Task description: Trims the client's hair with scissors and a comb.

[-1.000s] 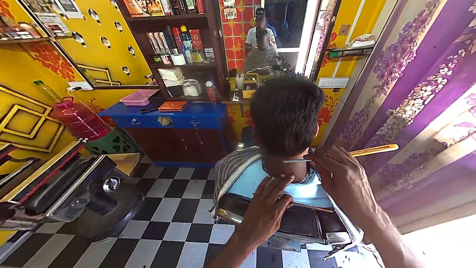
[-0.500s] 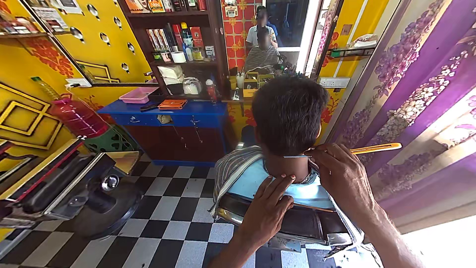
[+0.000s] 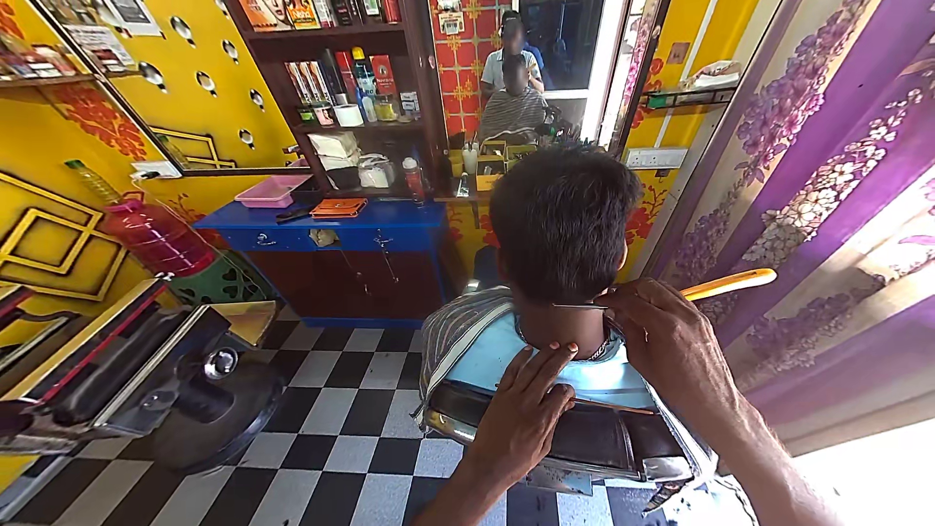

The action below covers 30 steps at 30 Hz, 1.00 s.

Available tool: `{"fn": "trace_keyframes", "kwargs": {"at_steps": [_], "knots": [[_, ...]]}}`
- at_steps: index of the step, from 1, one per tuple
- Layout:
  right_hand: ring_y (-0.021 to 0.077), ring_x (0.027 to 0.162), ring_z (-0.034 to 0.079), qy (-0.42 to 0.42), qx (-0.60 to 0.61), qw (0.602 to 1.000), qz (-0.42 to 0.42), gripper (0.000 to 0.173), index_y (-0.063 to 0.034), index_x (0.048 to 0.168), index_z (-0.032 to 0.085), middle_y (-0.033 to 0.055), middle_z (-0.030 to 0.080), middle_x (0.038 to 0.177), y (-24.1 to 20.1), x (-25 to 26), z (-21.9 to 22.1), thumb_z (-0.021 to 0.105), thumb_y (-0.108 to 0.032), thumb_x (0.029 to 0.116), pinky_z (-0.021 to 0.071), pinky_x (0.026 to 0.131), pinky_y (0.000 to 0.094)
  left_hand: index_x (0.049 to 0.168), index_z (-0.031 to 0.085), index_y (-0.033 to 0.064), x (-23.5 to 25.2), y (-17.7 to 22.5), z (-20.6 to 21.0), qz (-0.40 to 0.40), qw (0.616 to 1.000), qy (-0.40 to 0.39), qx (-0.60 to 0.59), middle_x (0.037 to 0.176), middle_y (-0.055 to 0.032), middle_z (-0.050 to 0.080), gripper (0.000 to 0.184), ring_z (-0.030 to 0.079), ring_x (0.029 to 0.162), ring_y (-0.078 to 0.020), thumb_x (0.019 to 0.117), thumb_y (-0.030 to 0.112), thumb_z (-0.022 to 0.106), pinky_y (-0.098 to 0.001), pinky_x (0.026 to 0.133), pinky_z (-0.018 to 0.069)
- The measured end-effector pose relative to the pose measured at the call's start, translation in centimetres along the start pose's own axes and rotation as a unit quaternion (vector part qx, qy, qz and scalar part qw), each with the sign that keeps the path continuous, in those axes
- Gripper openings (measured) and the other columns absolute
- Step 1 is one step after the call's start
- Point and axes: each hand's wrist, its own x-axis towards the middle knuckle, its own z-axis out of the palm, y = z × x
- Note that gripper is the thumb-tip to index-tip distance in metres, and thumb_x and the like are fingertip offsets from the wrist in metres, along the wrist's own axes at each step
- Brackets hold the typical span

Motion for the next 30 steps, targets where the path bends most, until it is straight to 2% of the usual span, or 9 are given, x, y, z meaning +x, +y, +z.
{"fn": "trace_keyframes", "kwargs": {"at_steps": [5, 9, 13, 16, 19, 22, 24, 27, 30], "knots": [[0.0199, 0.089, 0.066, -0.042, -0.011, 0.999, -0.006, 0.024, -0.0156, 0.098, 0.077, 0.0015, 0.066, 0.091, 0.0, -0.3, -0.2, 0.055, -0.008, 0.0949, 0.056, 0.073, 0.0386, 0.109, 0.074, 0.0191, 0.0, -0.1, 0.0, 0.0, 1.0, -0.004, -0.001, 0.156, 0.0003, 0.05, 0.028, 0.038, 0.15, -0.0196, 0.1084, 0.032, 0.049, -0.0443, 0.124, 0.0294], [0.0223, 0.093, 0.067, -0.008, -0.011, 1.0, -0.013, 0.025, -0.0139, 0.102, 0.078, 0.0044, 0.069, 0.097, -0.1, -0.4, 0.2, 0.053, -0.009, 0.0982, 0.0561, 0.077, 0.0411, 0.109, 0.074, 0.0193, 0.0, -0.1, 0.0, 0.002, 1.0, -0.002, -0.002, 0.155, -0.0002, 0.051, 0.027, 0.04, 0.149, -0.0202, 0.1077, 0.032, 0.051, -0.0457, 0.124, 0.0304], [0.02, 0.088, 0.067, -0.034, -0.013, 0.999, -0.021, 0.025, -0.0151, 0.097, 0.078, 0.0023, 0.067, 0.091, -0.1, -0.8, 0.4, 0.054, -0.009, 0.0955, 0.0572, 0.072, 0.0382, 0.109, 0.074, 0.0189, -0.1, -0.1, -0.1, 0.0, 1.0, 0.002, -0.007, 0.154, -0.0007, 0.053, 0.026, 0.042, 0.148, -0.021, 0.1076, 0.031, 0.051, -0.0468, 0.124, 0.0313], [0.0222, 0.094, 0.068, 0.008, -0.014, 1.0, -0.01, 0.026, -0.0139, 0.103, 0.078, 0.0043, 0.069, 0.098, -0.4, -0.8, 0.4, 0.053, -0.009, 0.0975, 0.0572, 0.077, 0.0392, 0.108, 0.074, 0.0195, -0.1, -0.1, -0.1, -0.001, 1.0, 0.005, -0.004, 0.153, -0.0003, 0.053, 0.025, 0.042, 0.148, -0.0217, 0.107, 0.031, 0.053, -0.0478, 0.123, 0.0315], [0.0205, 0.09, 0.067, -0.027, -0.015, 0.999, -0.02, 0.026, -0.0159, 0.101, 0.078, 0.0022, 0.068, 0.094, -0.2, -1.5, 0.7, 0.055, -0.004, 0.0952, 0.0568, 0.072, 0.0387, 0.108, 0.075, 0.0201, -0.1, -0.2, -0.2, -0.001, 1.0, 0.005, -0.001, 0.152, -0.0011, 0.054, 0.024, 0.044, 0.147, -0.0223, 0.1062, 0.03, 0.054, -0.0483, 0.123, 0.0325], [0.0146, 0.096, 0.069, -0.005, 0.05, 0.999, 0.014, 0.026, -0.0175, 0.101, 0.078, -0.0013, 0.071, 0.099, 0.3, -2.7, -0.2, 0.054, -0.009, 0.0959, 0.0591, 0.081, 0.0366, 0.109, 0.076, 0.0203, -0.2, -0.2, -0.2, 0.0, 1.0, 0.002, -0.003, 0.152, -0.0027, 0.054, 0.023, 0.044, 0.146, -0.0234, 0.1057, 0.031, 0.055, -0.0495, 0.123, 0.033], [0.0137, 0.1, 0.069, 0.057, 0.11, 0.987, 0.099, 0.021, -0.0139, 0.106, 0.078, 0.0015, 0.072, 0.107, 1.2, -4.0, -1.8, 0.059, -0.012, 0.0979, 0.0604, 0.087, 0.0374, 0.109, 0.075, 0.0202, -0.3, -0.3, -0.5, 0.004, 1.0, 0.017, -0.025, 0.151, -0.0041, 0.056, 0.02, 0.045, 0.145, -0.0239, 0.1049, 0.029, 0.057, -0.0516, 0.122, 0.0327], [0.0195, 0.101, 0.069, 0.144, 0.076, 0.962, 0.221, 0.02, -0.0093, 0.113, 0.075, 0.0087, 0.07, 0.113, 4.7, -7.4, -2.7, 0.062, -0.014, 0.0992, 0.0596, 0.086, 0.041, 0.109, 0.071, 0.0191, 0.2, -0.6, -1.8, 0.005, 0.991, 0.118, -0.064, 0.13, -0.0006, 0.069, 0.015, 0.062, 0.127, -0.0157, 0.1048, 0.025, 0.057, -0.0465, 0.115, 0.0431], [0.0379, 0.105, 0.066, 0.13, -0.018, 0.956, 0.262, 0.023, -0.0046, 0.119, 0.073, 0.0209, 0.068, 0.115, 8.7, -10.9, -1.5, 0.058, -0.01, 0.1019, 0.0533, 0.087, 0.0581, 0.104, 0.075, 0.0129, 2.1, -0.9, -4.3, -0.047, 0.973, 0.221, -0.044, 0.1, -0.0005, 0.075, 0.017, 0.069, 0.097, -0.011, 0.1014, 0.022, 0.061, -0.0325, 0.091, 0.0569]]}}
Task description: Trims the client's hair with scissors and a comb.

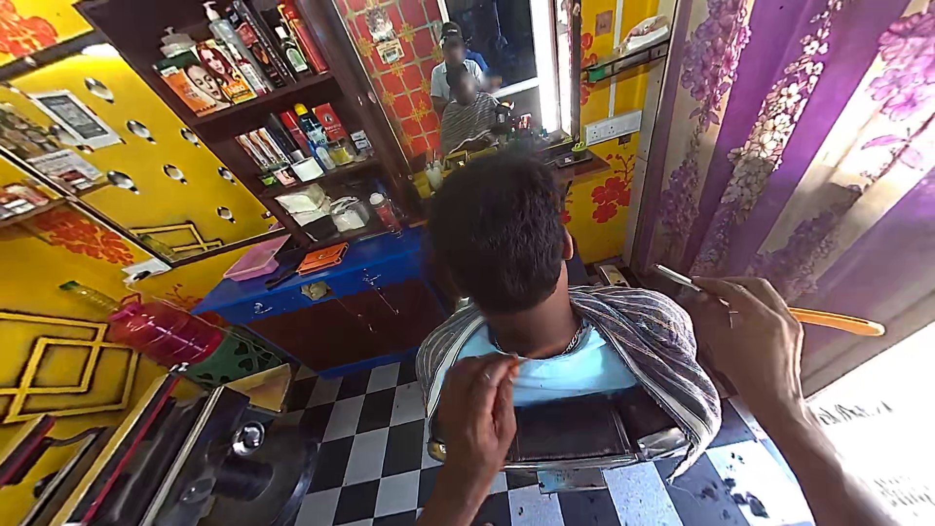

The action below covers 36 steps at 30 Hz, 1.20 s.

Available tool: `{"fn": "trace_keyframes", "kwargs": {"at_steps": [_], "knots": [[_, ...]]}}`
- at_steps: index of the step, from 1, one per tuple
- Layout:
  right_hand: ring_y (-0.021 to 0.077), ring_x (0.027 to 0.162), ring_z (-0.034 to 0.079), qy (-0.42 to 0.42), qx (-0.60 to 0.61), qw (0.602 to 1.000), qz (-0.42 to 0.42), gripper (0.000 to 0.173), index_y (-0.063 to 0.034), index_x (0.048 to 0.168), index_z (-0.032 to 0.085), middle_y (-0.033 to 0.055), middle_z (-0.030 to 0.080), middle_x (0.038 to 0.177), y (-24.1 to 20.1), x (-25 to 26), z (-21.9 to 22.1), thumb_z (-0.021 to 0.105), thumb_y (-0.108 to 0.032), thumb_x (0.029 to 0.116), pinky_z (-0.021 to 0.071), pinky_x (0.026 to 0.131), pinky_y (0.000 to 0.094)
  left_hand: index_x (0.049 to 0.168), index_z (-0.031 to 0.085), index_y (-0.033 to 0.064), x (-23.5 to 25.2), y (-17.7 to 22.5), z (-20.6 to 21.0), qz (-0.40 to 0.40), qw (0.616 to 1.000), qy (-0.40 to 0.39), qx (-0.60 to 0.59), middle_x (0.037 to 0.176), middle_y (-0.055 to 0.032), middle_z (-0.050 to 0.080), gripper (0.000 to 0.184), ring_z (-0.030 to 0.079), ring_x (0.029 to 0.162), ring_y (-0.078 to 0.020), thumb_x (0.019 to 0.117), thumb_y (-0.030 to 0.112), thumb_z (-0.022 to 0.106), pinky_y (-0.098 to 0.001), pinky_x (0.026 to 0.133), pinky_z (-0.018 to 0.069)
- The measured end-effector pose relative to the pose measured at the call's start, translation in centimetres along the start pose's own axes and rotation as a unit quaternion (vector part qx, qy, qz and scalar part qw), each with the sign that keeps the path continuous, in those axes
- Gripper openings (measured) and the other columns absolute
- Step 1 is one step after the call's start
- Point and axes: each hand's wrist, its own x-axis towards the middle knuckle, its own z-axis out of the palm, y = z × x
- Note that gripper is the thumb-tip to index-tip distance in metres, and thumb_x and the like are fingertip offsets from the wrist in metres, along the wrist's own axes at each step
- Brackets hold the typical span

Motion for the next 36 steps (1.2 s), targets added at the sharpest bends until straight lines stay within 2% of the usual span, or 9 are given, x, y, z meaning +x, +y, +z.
{"fn": "trace_keyframes", "kwargs": {"at_steps": [2, 6, 9, 14, 19, 21, 23, 25, 36], "knots": [[0.0412, 0.105, 0.067, -0.04, -0.035, 0.998, -0.031, 0.024, -0.0054, 0.118, 0.074, 0.0209, 0.068, 0.114, 1.8, -1.1, 0.5, 0.055, -0.009, 0.1024, 0.054, 0.086, 0.0614, 0.107, 0.077, 0.0104, 2.3, 0.2, -0.6, -0.012, 0.998, 0.012, 0.063, 0.099, -0.0026, 0.075, 0.02, 0.071, 0.091, -0.0111, 0.1001, 0.022, 0.062, -0.0297, 0.081, 0.0592], [0.0252, 0.099, 0.069, -0.023, 0.058, 0.998, 0.015, 0.019, -0.0084, 0.108, 0.076, 0.0109, 0.071, 0.109, 0.6, -2.2, 0.4, 0.06, -0.008, 0.0987, 0.0582, 0.083, 0.0478, 0.114, 0.076, 0.0127, 4.3, -0.2, -0.4, -0.022, 0.985, -0.045, 0.168, 0.1, -0.0052, 0.075, 0.022, 0.072, 0.085, -0.0176, 0.1012, 0.024, 0.063, -0.0381, 0.072, 0.0589], [0.0223, 0.101, 0.069, 0.0, 0.104, 0.993, 0.048, 0.017, -0.0072, 0.108, 0.075, 0.0102, 0.07, 0.112, -0.9, -2.0, -0.3, 0.06, -0.006, 0.0978, 0.0577, 0.085, 0.0464, 0.115, 0.077, 0.0153, 3.8, -0.9, -0.5, -0.023, 0.976, -0.097, 0.195, 0.101, -0.0047, 0.074, 0.023, 0.072, 0.086, -0.0204, 0.1022, 0.025, 0.06, -0.0411, 0.073, 0.0596], [0.0186, 0.103, 0.068, -0.005, 0.123, 0.992, 0.015, 0.017, -0.01, 0.107, 0.075, 0.0063, 0.07, 0.111, -3.0, -1.2, 0.2, 0.061, -0.007, 0.0975, 0.0574, 0.088, 0.042, 0.111, 0.08, 0.0184, 2.2, -1.3, -1.1, -0.002, 0.973, -0.144, 0.183, 0.104, -0.0027, 0.075, 0.023, 0.072, 0.091, -0.0203, 0.1004, 0.023, 0.06, -0.0409, 0.077, 0.0582], [0.0201, 0.102, 0.068, -0.044, 0.116, 0.99, -0.067, 0.021, -0.0154, 0.107, 0.077, 0.0032, 0.072, 0.108, -6.3, 1.0, 1.1, 0.058, -0.012, 0.0986, 0.0568, 0.087, 0.045, 0.107, 0.078, 0.0198, 1.0, 0.0, -0.8, 0.045, 0.979, -0.189, 0.062, 0.111, 0.0027, 0.075, 0.021, 0.071, 0.102, -0.0119, 0.1032, 0.028, 0.059, -0.0321, 0.089, 0.0583], [0.0206, 0.1, 0.067, -0.056, 0.112, 0.984, -0.13, 0.023, -0.0145, 0.105, 0.077, 0.0034, 0.071, 0.104, -7.8, 1.8, 2.0, 0.056, -0.01, 0.0979, 0.0545, 0.088, 0.0446, 0.106, 0.077, 0.0179, 0.5, 0.8, -0.1, 0.051, 0.976, -0.211, 0.034, 0.124, 0.0006, 0.072, 0.02, 0.068, 0.115, -0.0137, 0.1035, 0.026, 0.06, -0.0335, 0.098, 0.0561], [0.0205, 0.1, 0.067, -0.061, 0.092, 0.976, -0.187, 0.025, -0.0154, 0.104, 0.078, 0.0022, 0.072, 0.104, -9.0, 2.6, 2.7, 0.055, -0.009, 0.0967, 0.0531, 0.087, 0.0439, 0.105, 0.076, 0.016, -0.2, 1.2, 1.0, 0.062, 0.971, -0.227, 0.032, 0.136, -0.0029, 0.067, 0.02, 0.06, 0.131, -0.019, 0.104, 0.026, 0.059, -0.0379, 0.11, 0.0497], [0.0203, 0.099, 0.066, -0.067, 0.082, 0.969, -0.225, 0.027, -0.0169, 0.102, 0.077, 0.0014, 0.071, 0.102, -9.8, 3.3, 3.2, 0.053, -0.006, 0.0944, 0.0517, 0.084, 0.0426, 0.105, 0.076, 0.0157, -1.0, 1.1, 2.0, 0.065, 0.967, -0.242, 0.049, 0.143, -0.0046, 0.062, 0.021, 0.052, 0.14, -0.0226, 0.1046, 0.026, 0.057, -0.0404, 0.116, 0.0437], [0.0205, 0.098, 0.064, -0.08, 0.057, 0.958, -0.268, 0.028, -0.0177, 0.104, 0.077, 0.0008, 0.069, 0.099, -11.1, 4.6, 4.5, 0.052, -0.006, 0.0978, 0.049, 0.083, 0.0416, 0.105, 0.076, 0.0171, -2.5, 0.6, 3.1, 0.069, 0.969, -0.23, 0.058, 0.149, -0.0028, 0.057, 0.02, 0.046, 0.145, -0.0247, 0.1039, 0.026, 0.059, -0.0431, 0.121, 0.0384]]}}
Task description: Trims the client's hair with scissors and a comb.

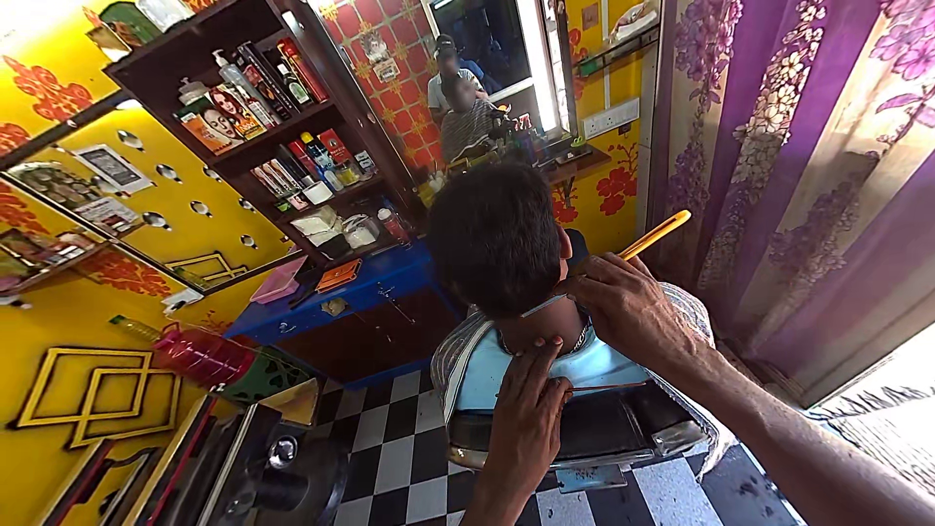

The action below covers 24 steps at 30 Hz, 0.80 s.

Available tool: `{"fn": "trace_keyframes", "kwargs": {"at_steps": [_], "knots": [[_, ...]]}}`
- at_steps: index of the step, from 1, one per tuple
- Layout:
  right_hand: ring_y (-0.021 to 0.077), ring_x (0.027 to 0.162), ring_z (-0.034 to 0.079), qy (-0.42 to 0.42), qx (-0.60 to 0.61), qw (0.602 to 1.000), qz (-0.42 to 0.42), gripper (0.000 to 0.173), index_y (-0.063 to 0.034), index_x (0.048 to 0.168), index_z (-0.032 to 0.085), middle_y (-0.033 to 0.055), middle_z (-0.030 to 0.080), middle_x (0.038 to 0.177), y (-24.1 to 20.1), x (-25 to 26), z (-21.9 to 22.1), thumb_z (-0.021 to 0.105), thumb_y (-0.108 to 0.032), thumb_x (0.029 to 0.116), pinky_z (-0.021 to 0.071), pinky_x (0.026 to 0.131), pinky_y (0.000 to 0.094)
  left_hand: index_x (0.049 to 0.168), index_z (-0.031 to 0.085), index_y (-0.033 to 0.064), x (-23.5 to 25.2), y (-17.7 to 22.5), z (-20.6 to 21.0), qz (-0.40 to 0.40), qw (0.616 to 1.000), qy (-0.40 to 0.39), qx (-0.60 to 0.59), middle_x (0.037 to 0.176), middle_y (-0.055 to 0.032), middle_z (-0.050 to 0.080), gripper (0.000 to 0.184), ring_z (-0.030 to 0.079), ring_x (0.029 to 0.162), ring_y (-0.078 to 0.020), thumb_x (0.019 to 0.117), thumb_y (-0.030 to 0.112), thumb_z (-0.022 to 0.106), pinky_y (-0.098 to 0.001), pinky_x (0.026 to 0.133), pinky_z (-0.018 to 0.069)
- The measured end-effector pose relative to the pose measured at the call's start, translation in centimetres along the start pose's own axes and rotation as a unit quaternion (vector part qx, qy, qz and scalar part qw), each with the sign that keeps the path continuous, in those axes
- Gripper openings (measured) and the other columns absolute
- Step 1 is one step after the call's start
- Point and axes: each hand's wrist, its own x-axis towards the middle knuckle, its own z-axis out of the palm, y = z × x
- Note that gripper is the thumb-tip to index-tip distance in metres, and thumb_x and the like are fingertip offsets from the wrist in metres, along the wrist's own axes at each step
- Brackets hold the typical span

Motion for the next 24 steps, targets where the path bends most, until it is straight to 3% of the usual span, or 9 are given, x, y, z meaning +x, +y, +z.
{"fn": "trace_keyframes", "kwargs": {"at_steps": [14, 24], "knots": [[0.0211, 0.093, 0.064, -0.058, -0.004, 0.998, 0.018, 0.032, -0.0202, 0.104, 0.078, 0.0013, 0.066, 0.093, 0.06, -0.23, 0.01, 0.057, 0.001, 0.0933, 0.0506, 0.081, 0.0426, 0.107, 0.077, 0.0193, -0.27, -0.1, 0.35, -0.002, 1.0, -0.004, 0.007, 0.151, -0.0013, 0.056, 0.022, 0.044, 0.147, -0.0246, 0.1045, 0.029, 0.057, -0.0444, 0.122, 0.0355], [0.0225, 0.094, 0.064, -0.012, -0.023, 1.0, -0.002, 0.034, -0.0189, 0.106, 0.077, 0.0022, 0.068, 0.097, -0.32, -0.33, -0.02, 0.053, 0.001, 0.0943, 0.0486, 0.08, 0.0424, 0.106, 0.077, 0.0199, -0.37, -0.01, 0.6, -0.002, 1.0, 0.001, 0.01, 0.151, -0.0014, 0.056, 0.022, 0.044, 0.147, -0.0248, 0.1045, 0.029, 0.057, -0.0454, 0.122, 0.0344]]}}
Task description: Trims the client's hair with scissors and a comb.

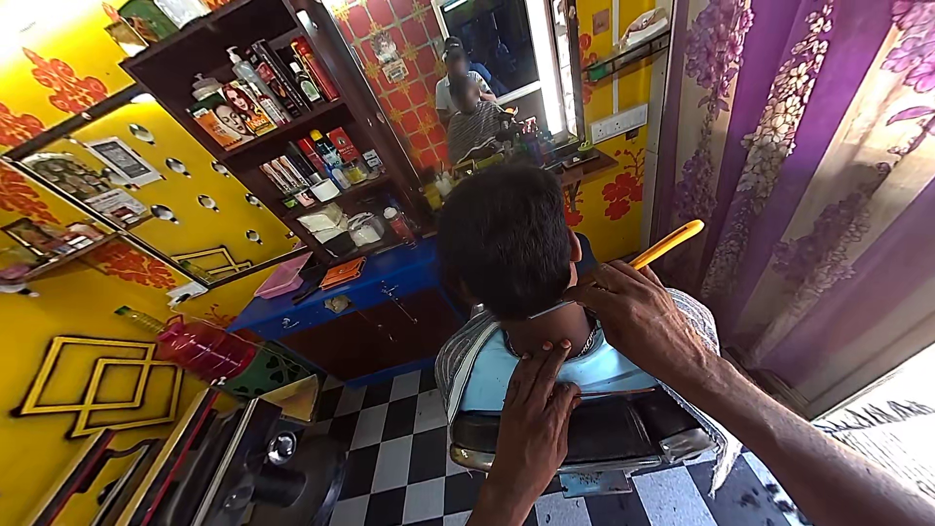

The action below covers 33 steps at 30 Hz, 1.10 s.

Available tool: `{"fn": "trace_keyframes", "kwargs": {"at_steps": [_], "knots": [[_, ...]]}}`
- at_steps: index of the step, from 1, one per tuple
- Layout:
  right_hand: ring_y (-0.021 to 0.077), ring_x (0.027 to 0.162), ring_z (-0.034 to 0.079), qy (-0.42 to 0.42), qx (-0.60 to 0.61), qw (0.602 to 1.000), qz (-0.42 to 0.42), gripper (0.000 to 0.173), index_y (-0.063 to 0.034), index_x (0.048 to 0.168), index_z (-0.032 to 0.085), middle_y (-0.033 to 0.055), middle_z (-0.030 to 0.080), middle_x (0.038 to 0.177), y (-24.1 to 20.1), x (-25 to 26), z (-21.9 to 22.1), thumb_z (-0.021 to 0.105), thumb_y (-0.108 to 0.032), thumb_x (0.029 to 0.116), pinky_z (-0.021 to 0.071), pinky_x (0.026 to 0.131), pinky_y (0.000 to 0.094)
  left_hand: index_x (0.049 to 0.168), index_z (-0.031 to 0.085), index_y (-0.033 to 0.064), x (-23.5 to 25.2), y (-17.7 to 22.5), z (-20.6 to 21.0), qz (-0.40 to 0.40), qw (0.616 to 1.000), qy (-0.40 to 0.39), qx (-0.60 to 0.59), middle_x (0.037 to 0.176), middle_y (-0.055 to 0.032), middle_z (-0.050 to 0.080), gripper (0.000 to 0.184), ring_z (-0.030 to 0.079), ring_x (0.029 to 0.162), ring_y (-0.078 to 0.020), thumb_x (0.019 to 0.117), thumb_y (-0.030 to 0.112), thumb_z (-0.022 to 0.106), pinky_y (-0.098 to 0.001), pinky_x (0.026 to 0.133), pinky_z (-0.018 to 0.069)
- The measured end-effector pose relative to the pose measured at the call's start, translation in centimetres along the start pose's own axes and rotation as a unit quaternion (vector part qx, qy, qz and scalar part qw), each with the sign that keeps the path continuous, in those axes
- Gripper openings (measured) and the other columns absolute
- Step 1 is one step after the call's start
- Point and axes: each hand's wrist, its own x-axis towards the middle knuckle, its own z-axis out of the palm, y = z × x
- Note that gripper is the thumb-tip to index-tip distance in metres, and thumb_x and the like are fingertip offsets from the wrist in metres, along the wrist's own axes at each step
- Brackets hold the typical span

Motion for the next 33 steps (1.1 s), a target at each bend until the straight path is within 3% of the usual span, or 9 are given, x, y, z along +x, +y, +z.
{"fn": "trace_keyframes", "kwargs": {"at_steps": [5, 13, 17, 21, 25, 28, 33], "knots": [[0.0226, 0.095, 0.065, 0.024, 0.003, 1.0, -0.004, 0.035, -0.0182, 0.106, 0.078, 0.0026, 0.069, 0.099, -0.2, 0.1, -0.1, 0.053, 0.002, 0.093, 0.0496, 0.081, 0.0416, 0.106, 0.077, 0.02, 0.0, -0.1, 0.1, 0.004, 1.0, 0.003, -0.001, 0.152, -0.0015, 0.055, 0.022, 0.044, 0.147, -0.025, 0.1045, 0.029, 0.057, -0.0453, 0.123, 0.0339], [0.0236, 0.095, 0.064, -0.004, -0.02, 1.0, -0.009, 0.033, -0.0181, 0.106, 0.077, 0.0034, 0.067, 0.098, -0.1, 0.2, 0.0, 0.055, 0.003, 0.0935, 0.0487, 0.08, 0.043, 0.106, 0.077, 0.0196, 0.0, 0.0, 0.2, -0.001, 1.0, 0.007, -0.011, 0.15, -0.0013, 0.057, 0.022, 0.045, 0.146, -0.0245, 0.1041, 0.029, 0.058, -0.0459, 0.122, 0.0344], [0.0204, 0.092, 0.063, -0.061, -0.012, 0.998, 0.007, 0.033, -0.0209, 0.105, 0.078, 0.0003, 0.065, 0.092, -0.1, 0.1, -0.3, 0.058, 0.002, 0.0922, 0.0502, 0.079, 0.0418, 0.106, 0.077, 0.0196, -0.1, -0.1, 0.2, 0.003, 1.0, 0.009, -0.012, 0.15, -0.002, 0.057, 0.021, 0.044, 0.146, -0.0252, 0.1041, 0.029, 0.058, -0.0465, 0.122, 0.0341], [0.0215, 0.092, 0.064, -0.026, -0.021, 0.999, 0.011, 0.032, -0.0194, 0.103, 0.078, 0.0015, 0.067, 0.093, -0.7, 0.2, -0.5, 0.056, 0.002, 0.0927, 0.0494, 0.078, 0.0416, 0.107, 0.077, 0.02, -0.1, -0.1, 0.3, 0.002, 1.0, 0.007, -0.008, 0.151, -0.0016, 0.056, 0.023, 0.044, 0.146, -0.0253, 0.1045, 0.029, 0.057, -0.0467, 0.122, 0.0338], [0.0205, 0.091, 0.064, -0.057, -0.006, 0.998, 0.008, 0.031, -0.0196, 0.102, 0.078, 0.0003, 0.066, 0.092, -0.5, 0.1, -0.6, 0.058, 0.002, 0.0914, 0.0505, 0.079, 0.0416, 0.107, 0.077, 0.02, -0.3, -0.2, 0.4, 0.004, 1.0, 0.011, -0.017, 0.151, -0.0018, 0.056, 0.022, 0.044, 0.146, -0.0248, 0.1048, 0.029, 0.056, -0.0466, 0.123, 0.0327], [0.0211, 0.093, 0.065, -0.031, -0.009, 0.999, 0.017, 0.03, -0.0194, 0.102, 0.077, 0.0011, 0.068, 0.096, -0.8, 0.4, -1.0, 0.056, 0.0, 0.0927, 0.0509, 0.078, 0.0421, 0.107, 0.077, 0.0195, -0.4, -0.3, 0.5, 0.011, 0.999, 0.029, -0.029, 0.148, -0.0013, 0.059, 0.021, 0.046, 0.145, -0.0239, 0.1042, 0.027, 0.058, -0.046, 0.123, 0.0338], [0.0196, 0.092, 0.065, -0.082, -0.024, 0.996, 0.003, 0.029, -0.019, 0.097, 0.077, -0.0004, 0.066, 0.091, -1.1, -0.3, -0.7, 0.06, 0.003, 0.0885, 0.052, 0.078, 0.0409, 0.107, 0.077, 0.0186, -0.5, -0.3, 0.6, 0.02, 0.998, 0.046, -0.031, 0.142, -0.0012, 0.063, 0.02, 0.053, 0.139, -0.022, 0.1038, 0.026, 0.059, -0.046, 0.121, 0.0368]]}}
